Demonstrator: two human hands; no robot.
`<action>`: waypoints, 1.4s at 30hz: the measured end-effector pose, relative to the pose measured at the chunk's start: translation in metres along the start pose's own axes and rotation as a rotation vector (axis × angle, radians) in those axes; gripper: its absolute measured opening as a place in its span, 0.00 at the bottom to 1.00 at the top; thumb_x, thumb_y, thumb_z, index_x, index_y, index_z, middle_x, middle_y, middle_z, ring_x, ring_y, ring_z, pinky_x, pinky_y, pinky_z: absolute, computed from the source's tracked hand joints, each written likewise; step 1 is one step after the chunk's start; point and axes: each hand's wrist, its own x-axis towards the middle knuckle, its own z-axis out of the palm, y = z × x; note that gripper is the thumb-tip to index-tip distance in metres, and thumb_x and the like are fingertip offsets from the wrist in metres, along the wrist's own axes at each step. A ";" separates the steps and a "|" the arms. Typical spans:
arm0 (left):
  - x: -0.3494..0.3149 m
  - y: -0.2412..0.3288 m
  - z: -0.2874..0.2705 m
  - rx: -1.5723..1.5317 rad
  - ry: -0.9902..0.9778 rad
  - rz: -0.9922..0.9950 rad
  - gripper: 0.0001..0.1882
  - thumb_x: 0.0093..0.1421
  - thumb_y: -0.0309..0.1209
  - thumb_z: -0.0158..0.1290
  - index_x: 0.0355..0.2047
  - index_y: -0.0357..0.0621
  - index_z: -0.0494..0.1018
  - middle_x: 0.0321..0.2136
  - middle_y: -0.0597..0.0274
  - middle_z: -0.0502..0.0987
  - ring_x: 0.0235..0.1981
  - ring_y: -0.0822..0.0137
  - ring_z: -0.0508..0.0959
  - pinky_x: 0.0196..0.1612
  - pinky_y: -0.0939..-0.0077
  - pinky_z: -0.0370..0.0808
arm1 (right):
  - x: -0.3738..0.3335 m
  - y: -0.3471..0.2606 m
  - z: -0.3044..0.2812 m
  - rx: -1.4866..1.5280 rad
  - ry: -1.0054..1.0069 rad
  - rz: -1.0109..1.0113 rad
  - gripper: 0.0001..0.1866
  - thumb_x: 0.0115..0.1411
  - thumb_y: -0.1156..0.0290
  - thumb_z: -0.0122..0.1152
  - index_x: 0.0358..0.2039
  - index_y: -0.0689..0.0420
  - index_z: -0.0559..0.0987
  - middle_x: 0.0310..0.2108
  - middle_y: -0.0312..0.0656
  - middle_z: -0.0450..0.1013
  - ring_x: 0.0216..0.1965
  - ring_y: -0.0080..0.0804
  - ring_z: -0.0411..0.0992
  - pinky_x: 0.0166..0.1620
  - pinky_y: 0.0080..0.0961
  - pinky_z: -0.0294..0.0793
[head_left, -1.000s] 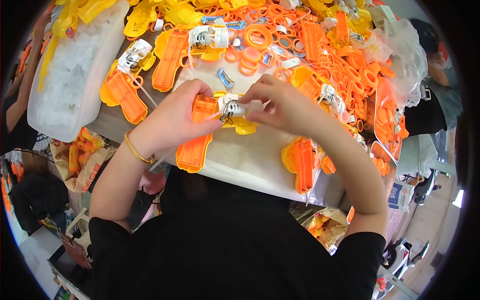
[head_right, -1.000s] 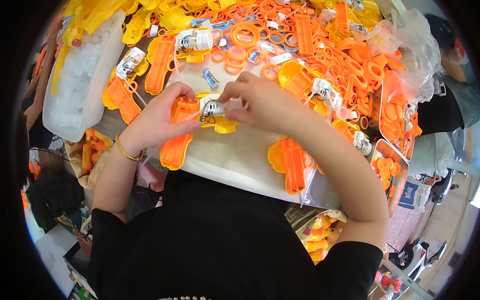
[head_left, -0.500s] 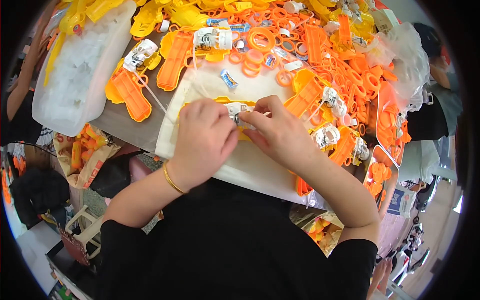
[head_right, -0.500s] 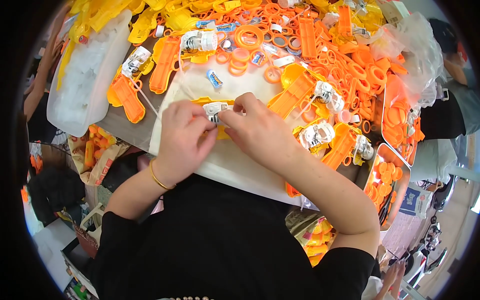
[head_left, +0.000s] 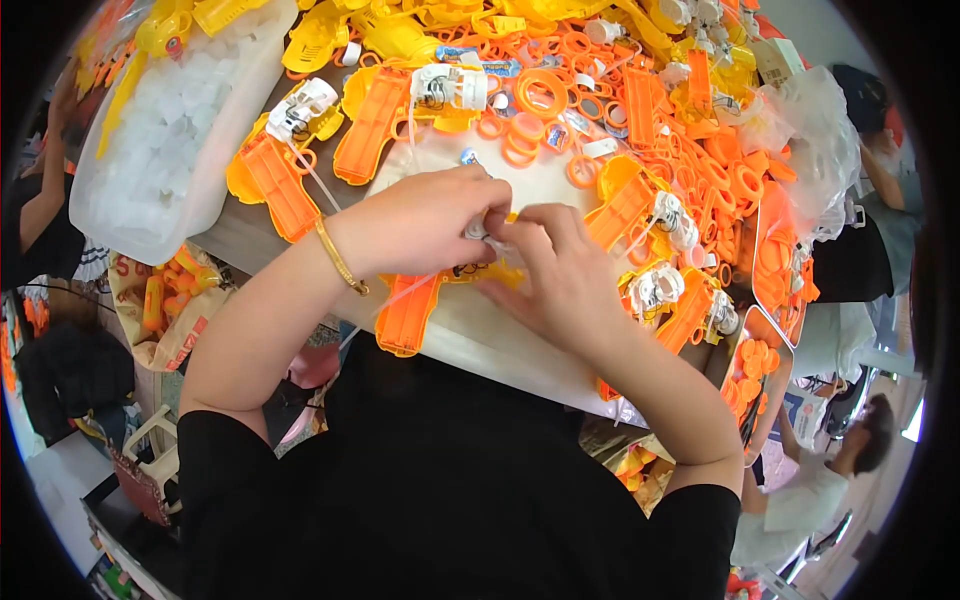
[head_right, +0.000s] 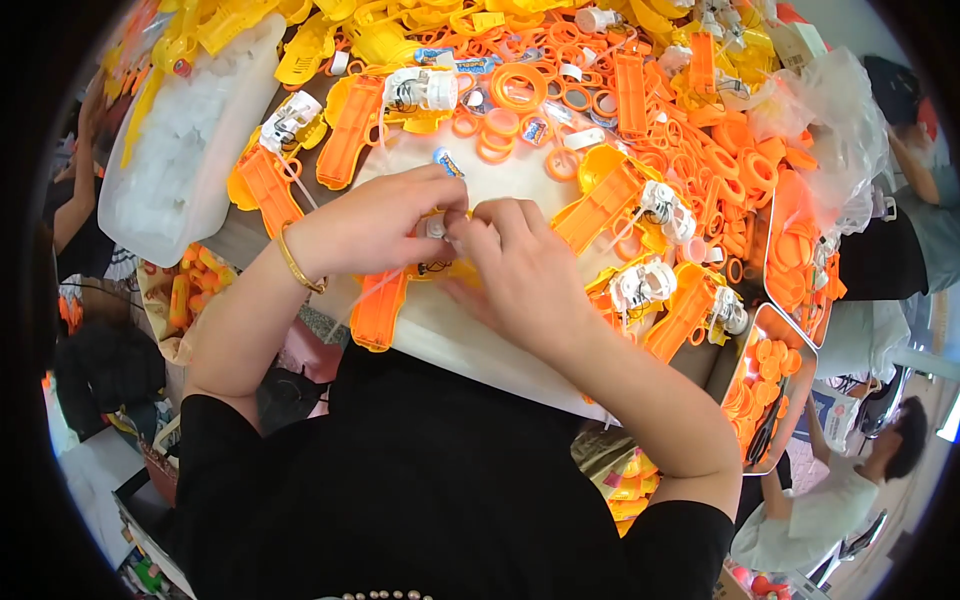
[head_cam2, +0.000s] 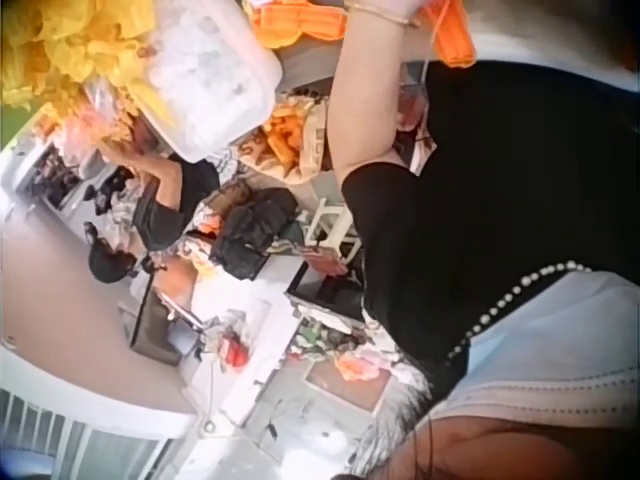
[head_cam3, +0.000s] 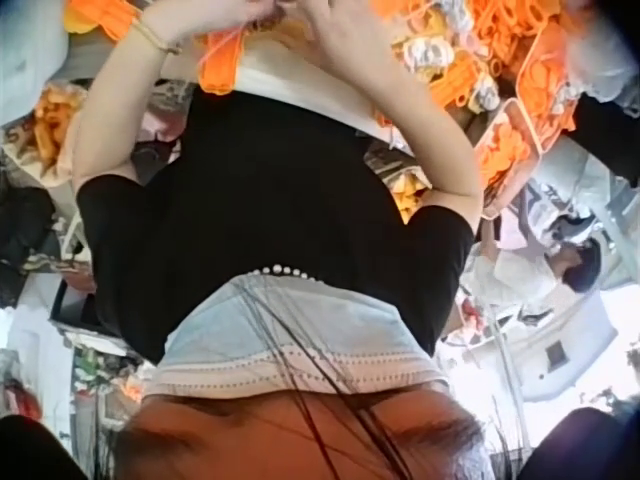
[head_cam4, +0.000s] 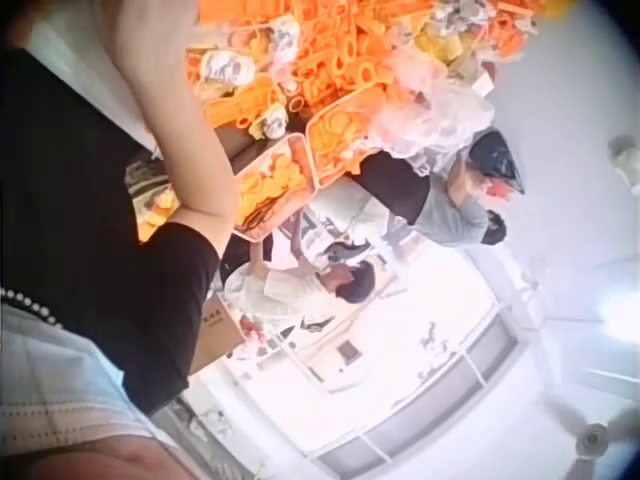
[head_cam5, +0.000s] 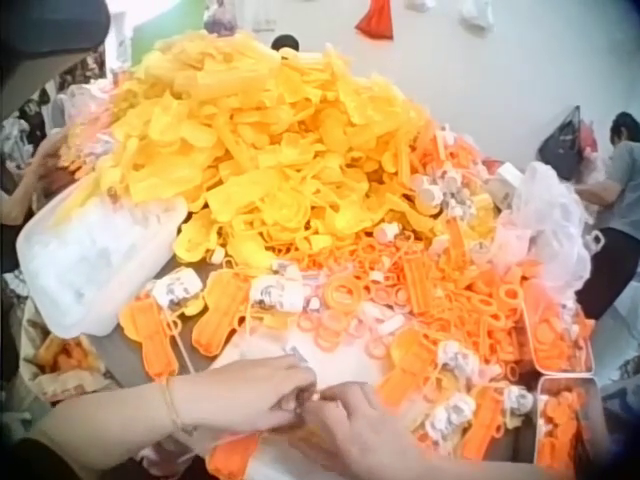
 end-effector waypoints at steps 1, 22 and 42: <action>0.002 0.000 -0.002 0.022 -0.044 -0.011 0.11 0.51 0.31 0.56 0.30 0.42 0.66 0.32 0.56 0.70 0.35 0.57 0.72 0.36 0.68 0.70 | 0.001 -0.005 -0.004 -0.023 0.024 -0.179 0.15 0.44 0.68 0.67 0.34 0.52 0.74 0.30 0.37 0.66 0.30 0.32 0.69 0.28 0.26 0.71; -0.033 0.002 0.040 0.328 0.248 0.391 0.17 0.47 0.31 0.58 0.37 0.44 0.69 0.35 0.54 0.70 0.35 0.54 0.72 0.36 0.63 0.71 | 0.050 0.105 -0.031 -0.233 -0.265 0.329 0.07 0.53 0.68 0.56 0.30 0.58 0.76 0.32 0.46 0.74 0.35 0.44 0.73 0.38 0.36 0.72; -0.009 -0.019 -0.013 0.094 0.184 0.042 0.17 0.52 0.36 0.57 0.39 0.43 0.67 0.33 0.54 0.73 0.36 0.53 0.74 0.39 0.64 0.71 | 0.118 0.146 -0.021 -0.130 -0.165 0.513 0.10 0.55 0.68 0.55 0.36 0.54 0.79 0.33 0.46 0.76 0.40 0.41 0.73 0.42 0.35 0.73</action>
